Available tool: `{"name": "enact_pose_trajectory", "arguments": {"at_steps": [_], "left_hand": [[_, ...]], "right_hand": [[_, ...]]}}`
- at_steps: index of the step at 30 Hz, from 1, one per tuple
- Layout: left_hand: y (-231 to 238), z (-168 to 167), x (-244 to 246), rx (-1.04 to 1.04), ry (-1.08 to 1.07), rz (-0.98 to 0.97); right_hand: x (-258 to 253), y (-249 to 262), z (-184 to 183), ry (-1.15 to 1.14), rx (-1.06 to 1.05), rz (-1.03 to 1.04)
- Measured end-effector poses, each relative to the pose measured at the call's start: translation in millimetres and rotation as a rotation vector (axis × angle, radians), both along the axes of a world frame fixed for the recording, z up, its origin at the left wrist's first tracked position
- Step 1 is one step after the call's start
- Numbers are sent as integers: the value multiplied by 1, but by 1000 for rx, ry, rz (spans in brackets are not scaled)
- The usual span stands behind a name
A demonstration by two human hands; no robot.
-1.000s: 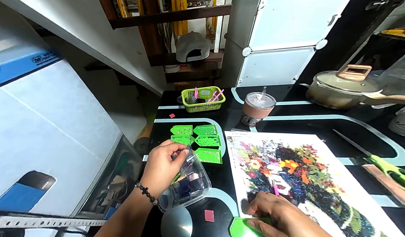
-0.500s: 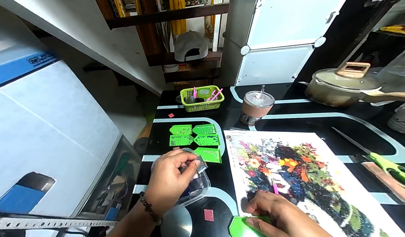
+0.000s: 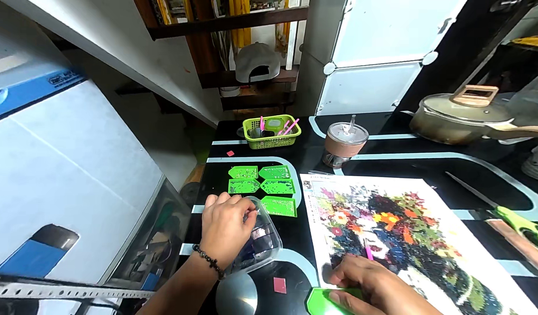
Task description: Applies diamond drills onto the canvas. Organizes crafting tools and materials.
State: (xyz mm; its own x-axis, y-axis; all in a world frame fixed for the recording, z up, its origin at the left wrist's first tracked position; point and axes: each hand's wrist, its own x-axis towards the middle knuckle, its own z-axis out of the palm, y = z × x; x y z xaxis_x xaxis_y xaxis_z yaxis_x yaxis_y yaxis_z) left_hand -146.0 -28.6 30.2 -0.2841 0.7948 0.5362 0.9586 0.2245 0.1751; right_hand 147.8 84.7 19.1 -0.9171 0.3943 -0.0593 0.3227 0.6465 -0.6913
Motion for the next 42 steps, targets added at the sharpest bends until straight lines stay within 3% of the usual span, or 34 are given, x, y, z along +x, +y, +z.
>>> {"name": "enact_pose_trajectory", "arguments": {"at_steps": [4, 7, 10, 14, 22, 27, 31, 34, 42], "left_hand": [[-1, 9, -1, -127, -68, 7], [-10, 13, -9, -82, -186, -47], [-35, 21, -22, -3, -356, -136], [-74, 25, -30, -89, -361, -302], [-109, -12, -33, -161, -423, -465], [-113, -27, -42, -3, -551, -569], [-107, -39, -44, 259, -554, -522], [-105, -39, -38, 306, -566, -478], [-104, -41, -26, -10, -391, -378]], "right_hand": [[-3, 1, 8, -24, -9, 31], [-7, 4, 14, -14, 3, 43], [-13, 6, 17, 30, 36, 42], [-24, 6, 20, 200, 77, 73], [-96, -11, 9, 289, 354, 259], [-122, -15, -3, 243, 423, 331], [-133, -14, 3, 246, 461, 305], [-138, -13, 7, 194, 430, 295], [-143, -8, 1, 223, 363, 335]]}}
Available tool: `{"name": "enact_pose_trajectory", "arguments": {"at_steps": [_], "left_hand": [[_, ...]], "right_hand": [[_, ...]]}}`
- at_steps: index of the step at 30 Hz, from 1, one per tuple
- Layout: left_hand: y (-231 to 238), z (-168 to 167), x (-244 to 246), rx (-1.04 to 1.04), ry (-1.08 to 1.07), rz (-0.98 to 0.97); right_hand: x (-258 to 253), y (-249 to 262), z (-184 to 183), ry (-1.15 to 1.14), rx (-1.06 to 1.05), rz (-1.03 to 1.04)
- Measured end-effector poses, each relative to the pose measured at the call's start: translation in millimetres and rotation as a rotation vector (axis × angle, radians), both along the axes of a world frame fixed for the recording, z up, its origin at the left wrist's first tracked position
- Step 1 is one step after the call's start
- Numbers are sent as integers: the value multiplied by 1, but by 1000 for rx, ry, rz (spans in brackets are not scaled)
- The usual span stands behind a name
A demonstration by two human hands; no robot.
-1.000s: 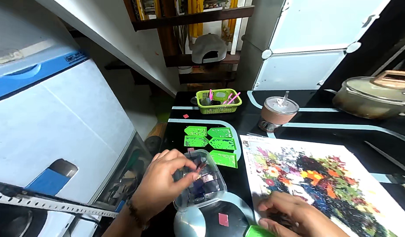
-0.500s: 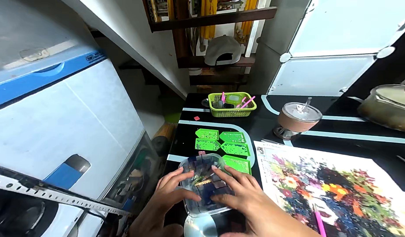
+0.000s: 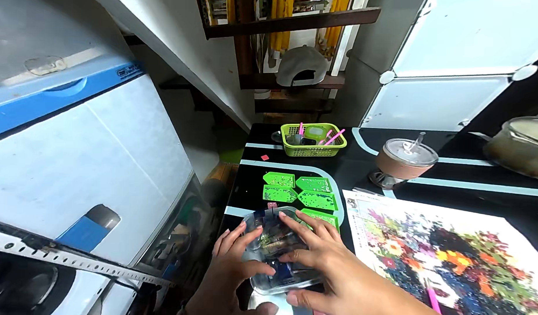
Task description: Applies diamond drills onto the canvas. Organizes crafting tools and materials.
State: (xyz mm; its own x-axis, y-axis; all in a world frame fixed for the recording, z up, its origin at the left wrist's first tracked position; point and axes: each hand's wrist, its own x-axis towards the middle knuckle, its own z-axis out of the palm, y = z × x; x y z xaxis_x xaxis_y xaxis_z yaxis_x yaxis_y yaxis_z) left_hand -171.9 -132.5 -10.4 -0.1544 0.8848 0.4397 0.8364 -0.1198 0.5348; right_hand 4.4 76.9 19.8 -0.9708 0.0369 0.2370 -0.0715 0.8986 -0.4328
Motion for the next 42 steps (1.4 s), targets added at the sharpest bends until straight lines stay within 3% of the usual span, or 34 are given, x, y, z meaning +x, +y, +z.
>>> {"name": "enact_pose_trajectory", "arguments": {"at_steps": [4, 15, 25, 32, 42], "left_hand": [[0, 1, 2, -23, 87, 45], [0, 2, -12, -125, -9, -39], [-5, 12, -24, -161, -184, -194], [4, 7, -8, -100, 10, 144], [14, 19, -2, -160, 177, 251]], "right_hand": [[-1, 3, -5, 39, -66, 34], [-8, 3, -2, 71, -93, 37], [-15, 3, -6, 163, -70, -152], [-8, 8, -4, 133, -102, -11], [-5, 7, -2, 139, -178, 92]]}}
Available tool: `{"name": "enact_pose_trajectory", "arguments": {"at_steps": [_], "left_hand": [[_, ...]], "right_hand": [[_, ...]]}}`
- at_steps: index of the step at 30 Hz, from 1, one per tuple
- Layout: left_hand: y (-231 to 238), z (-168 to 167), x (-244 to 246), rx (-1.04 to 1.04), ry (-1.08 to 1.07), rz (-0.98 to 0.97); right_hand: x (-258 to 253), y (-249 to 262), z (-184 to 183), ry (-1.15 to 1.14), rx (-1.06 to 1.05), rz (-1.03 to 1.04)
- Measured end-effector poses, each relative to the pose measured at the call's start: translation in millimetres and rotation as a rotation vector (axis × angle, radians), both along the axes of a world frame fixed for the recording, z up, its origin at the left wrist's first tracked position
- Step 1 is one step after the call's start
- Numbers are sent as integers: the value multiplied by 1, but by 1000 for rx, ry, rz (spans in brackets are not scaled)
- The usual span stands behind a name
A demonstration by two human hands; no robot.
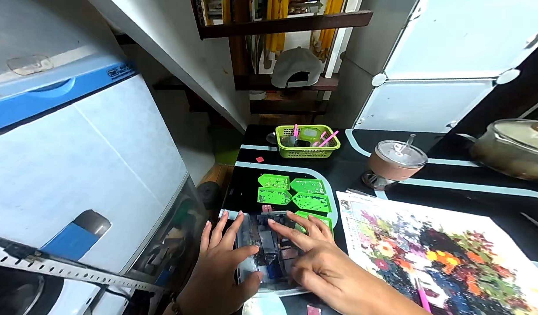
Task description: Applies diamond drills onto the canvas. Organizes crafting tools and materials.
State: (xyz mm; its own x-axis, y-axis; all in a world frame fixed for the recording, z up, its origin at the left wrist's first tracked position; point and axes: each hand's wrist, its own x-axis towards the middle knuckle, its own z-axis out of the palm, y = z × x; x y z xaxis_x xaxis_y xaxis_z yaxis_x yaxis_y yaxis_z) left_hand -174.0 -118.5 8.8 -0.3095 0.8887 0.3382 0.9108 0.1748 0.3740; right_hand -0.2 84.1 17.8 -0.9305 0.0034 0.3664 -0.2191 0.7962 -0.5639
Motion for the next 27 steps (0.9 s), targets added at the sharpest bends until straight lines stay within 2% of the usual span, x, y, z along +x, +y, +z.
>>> {"name": "enact_pose_trajectory", "arguments": {"at_steps": [3, 6, 10, 16, 22, 27], "left_hand": [[4, 11, 1, -84, -47, -13], [4, 17, 3, -147, -123, -26], [2, 13, 3, -120, -154, -24], [3, 7, 1, -96, -146, -31], [1, 0, -1, -66, -166, -57], [1, 0, -7, -99, -151, -91]], "right_hand": [[-13, 2, 12, -61, 84, -32], [-27, 4, 33, -269, 154, 28], [-44, -2, 48, -532, 278, 112], [-54, -5, 45, -528, 426, 142], [-53, -6, 35, -357, 404, 173], [-55, -4, 50, -558, 347, 174]]}}
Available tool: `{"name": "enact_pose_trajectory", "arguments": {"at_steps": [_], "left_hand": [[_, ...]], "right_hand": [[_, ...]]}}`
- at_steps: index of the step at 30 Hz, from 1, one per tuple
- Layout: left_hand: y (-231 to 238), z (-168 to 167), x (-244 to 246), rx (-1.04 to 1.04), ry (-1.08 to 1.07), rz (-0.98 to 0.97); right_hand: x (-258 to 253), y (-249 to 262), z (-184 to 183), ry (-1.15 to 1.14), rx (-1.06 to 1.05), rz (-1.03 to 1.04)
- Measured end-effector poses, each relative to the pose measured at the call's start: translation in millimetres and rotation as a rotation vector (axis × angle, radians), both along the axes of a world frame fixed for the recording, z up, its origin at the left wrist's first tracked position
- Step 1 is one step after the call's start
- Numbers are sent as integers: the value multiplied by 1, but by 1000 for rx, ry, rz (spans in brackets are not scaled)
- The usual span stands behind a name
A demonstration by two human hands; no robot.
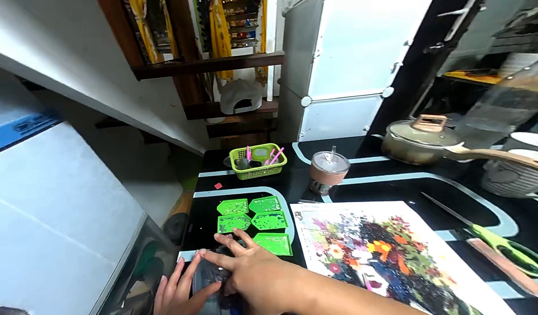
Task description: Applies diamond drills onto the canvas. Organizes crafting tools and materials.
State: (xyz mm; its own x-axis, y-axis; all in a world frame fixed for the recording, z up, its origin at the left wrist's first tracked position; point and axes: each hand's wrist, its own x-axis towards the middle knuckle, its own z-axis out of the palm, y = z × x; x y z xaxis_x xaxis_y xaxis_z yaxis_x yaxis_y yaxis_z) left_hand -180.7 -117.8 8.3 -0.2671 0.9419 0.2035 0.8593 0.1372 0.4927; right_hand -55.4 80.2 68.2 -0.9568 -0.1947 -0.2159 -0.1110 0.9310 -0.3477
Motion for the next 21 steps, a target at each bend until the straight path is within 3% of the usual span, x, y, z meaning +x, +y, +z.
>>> {"name": "enact_pose_trajectory", "arguments": {"at_steps": [13, 21], "left_hand": [[-2, 5, 0, 28, 5, 21], [-1, 2, -1, 73, 34, 45]], "right_hand": [[4, 3, -9, 186, -73, 42], [5, 15, -10, 216, -213, -134]]}}
